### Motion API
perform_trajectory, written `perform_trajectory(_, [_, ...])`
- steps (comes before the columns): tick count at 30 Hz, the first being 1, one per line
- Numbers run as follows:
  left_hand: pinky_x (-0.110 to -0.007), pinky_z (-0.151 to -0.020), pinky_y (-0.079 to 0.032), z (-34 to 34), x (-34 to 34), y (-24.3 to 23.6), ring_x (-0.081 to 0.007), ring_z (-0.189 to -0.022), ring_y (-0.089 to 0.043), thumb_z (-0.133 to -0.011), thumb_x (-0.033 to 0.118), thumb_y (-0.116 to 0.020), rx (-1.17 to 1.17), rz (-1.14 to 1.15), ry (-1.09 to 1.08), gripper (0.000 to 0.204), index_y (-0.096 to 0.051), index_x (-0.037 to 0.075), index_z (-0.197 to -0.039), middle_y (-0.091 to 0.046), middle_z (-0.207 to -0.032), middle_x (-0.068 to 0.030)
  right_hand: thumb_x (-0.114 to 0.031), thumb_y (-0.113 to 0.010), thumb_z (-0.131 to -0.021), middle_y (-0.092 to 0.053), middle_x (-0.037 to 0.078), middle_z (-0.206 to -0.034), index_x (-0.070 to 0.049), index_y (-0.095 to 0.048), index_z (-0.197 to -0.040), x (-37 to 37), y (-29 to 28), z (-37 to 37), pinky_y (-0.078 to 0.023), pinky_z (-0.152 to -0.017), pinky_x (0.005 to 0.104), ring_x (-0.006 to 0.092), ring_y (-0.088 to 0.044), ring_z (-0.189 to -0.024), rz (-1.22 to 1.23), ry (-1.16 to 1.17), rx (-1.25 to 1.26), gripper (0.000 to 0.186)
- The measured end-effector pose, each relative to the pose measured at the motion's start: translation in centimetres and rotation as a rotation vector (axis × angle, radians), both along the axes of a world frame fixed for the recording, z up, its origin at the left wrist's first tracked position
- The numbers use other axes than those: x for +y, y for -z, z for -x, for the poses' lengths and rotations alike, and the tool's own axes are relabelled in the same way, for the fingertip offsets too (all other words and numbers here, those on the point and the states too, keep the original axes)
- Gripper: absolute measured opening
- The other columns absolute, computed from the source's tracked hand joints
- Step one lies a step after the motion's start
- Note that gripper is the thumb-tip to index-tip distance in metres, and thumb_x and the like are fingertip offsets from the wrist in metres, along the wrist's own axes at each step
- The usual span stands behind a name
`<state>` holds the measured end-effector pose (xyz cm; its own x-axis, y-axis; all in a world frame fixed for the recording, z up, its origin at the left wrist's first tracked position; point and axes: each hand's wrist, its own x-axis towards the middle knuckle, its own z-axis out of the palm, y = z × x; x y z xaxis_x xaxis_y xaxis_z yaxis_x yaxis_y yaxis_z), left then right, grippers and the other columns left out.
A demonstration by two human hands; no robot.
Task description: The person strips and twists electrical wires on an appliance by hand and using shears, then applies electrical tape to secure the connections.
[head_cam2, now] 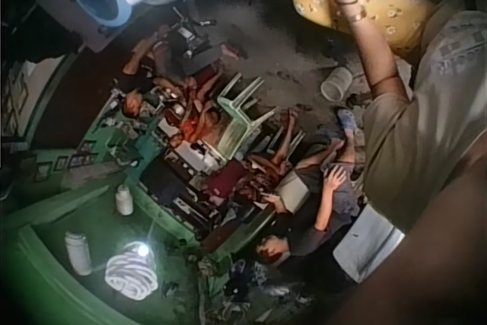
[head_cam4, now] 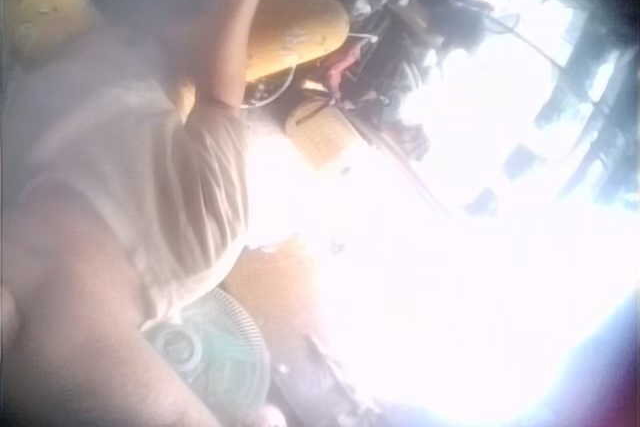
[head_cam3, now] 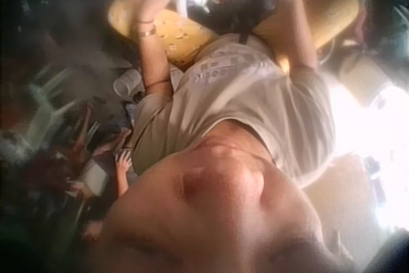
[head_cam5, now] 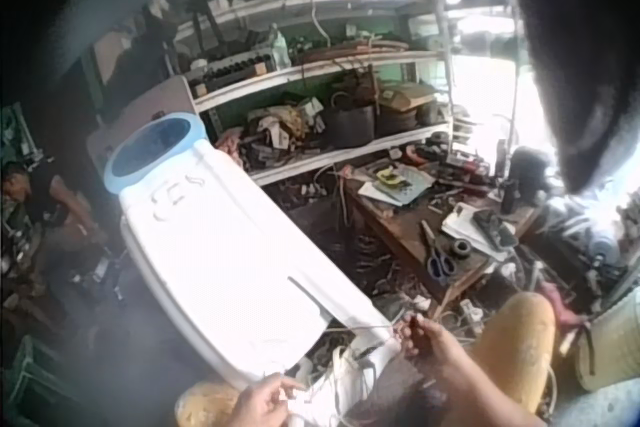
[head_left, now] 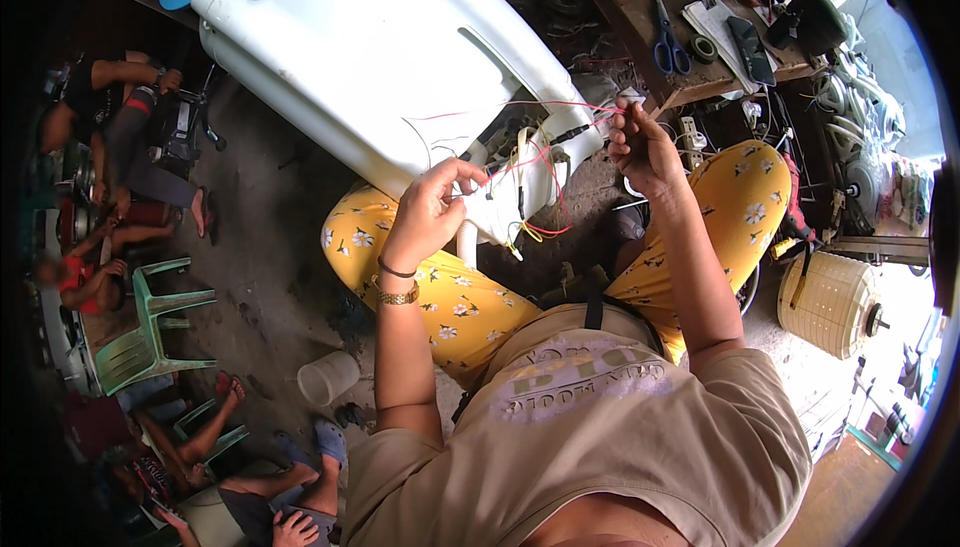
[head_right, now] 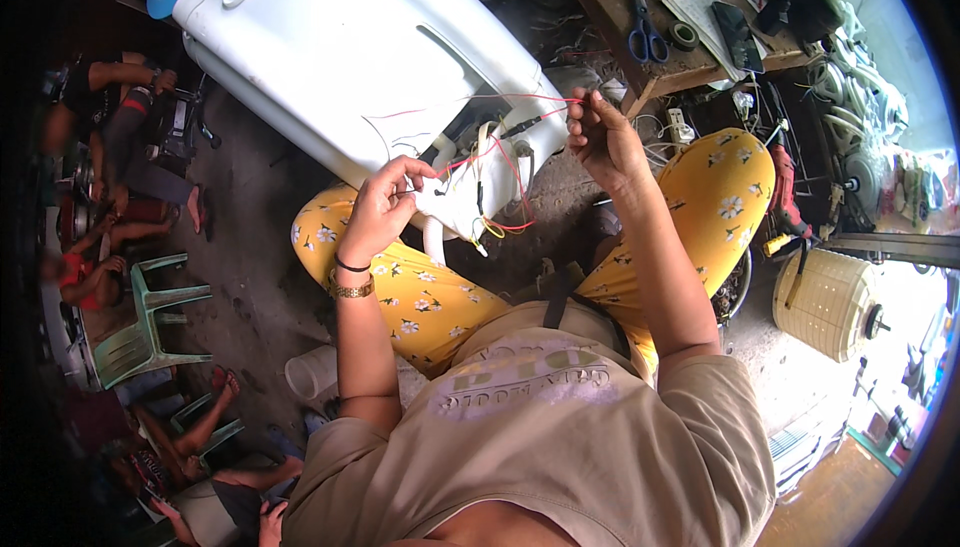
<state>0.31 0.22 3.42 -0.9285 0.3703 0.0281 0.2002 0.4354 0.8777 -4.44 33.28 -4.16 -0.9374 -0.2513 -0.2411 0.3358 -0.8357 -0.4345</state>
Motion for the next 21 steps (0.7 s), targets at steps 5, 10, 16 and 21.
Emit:
perform_trajectory(5, [-0.021, -0.063, -0.041, 0.2, 0.1, 0.5, -0.0066, -0.066, -0.045, -0.082, -0.005, -0.065, 0.076, -0.137, -0.145, 0.027, -0.063, 0.007, -0.106, -0.055, -0.084, 0.0015, -0.029, -0.050, -0.103, -0.070, 0.007, -0.099, -0.003, -0.057, -0.123, -0.9, -0.8, -0.3, -0.047, -0.066, 0.0258, 0.0166, -0.062, -0.078, -0.004, -0.033, 0.002, 0.033])
perform_trajectory(10, [-0.019, -0.066, -0.042, 1.3, 0.2, 1.3, -0.0035, -0.069, -0.045, -0.086, 0.004, -0.071, 0.047, -0.374, -0.319, 0.015, -0.063, 0.000, -0.099, -0.063, -0.087, 0.0024, -0.029, -0.048, -0.103, -0.071, 0.008, -0.102, -0.002, -0.056, -0.125, -0.9, -0.8, -0.1, -0.048, -0.069, 0.0271, 0.0180, -0.063, -0.079, 0.002, -0.022, -0.003, 0.035])
perform_trajectory(16, [-0.020, -0.073, -0.047, 1.8, 1.1, 0.7, -0.0049, -0.077, -0.058, -0.088, 0.005, -0.071, -0.025, -0.554, -0.328, 0.011, -0.065, 0.001, -0.097, -0.066, -0.087, 0.0001, -0.033, -0.049, -0.103, -0.069, 0.006, -0.094, -0.003, -0.058, -0.121, -0.2, -1.0, 0.2, -0.048, -0.068, 0.0274, 0.0176, -0.062, -0.077, -0.026, 0.048, 0.030, 0.035])
perform_trajectory(21, [-0.023, -0.079, -0.051, 1.8, 2.4, -0.5, -0.0077, -0.081, -0.062, -0.088, 0.003, -0.070, -0.079, -0.610, -0.272, 0.013, -0.067, -0.001, -0.100, -0.068, -0.092, -0.0021, -0.037, -0.051, -0.102, -0.066, 0.004, -0.084, -0.004, -0.060, -0.115, 1.1, -1.2, 0.5, -0.046, -0.066, 0.0283, 0.0164, -0.059, -0.072, -0.032, 0.138, 0.099, 0.036])
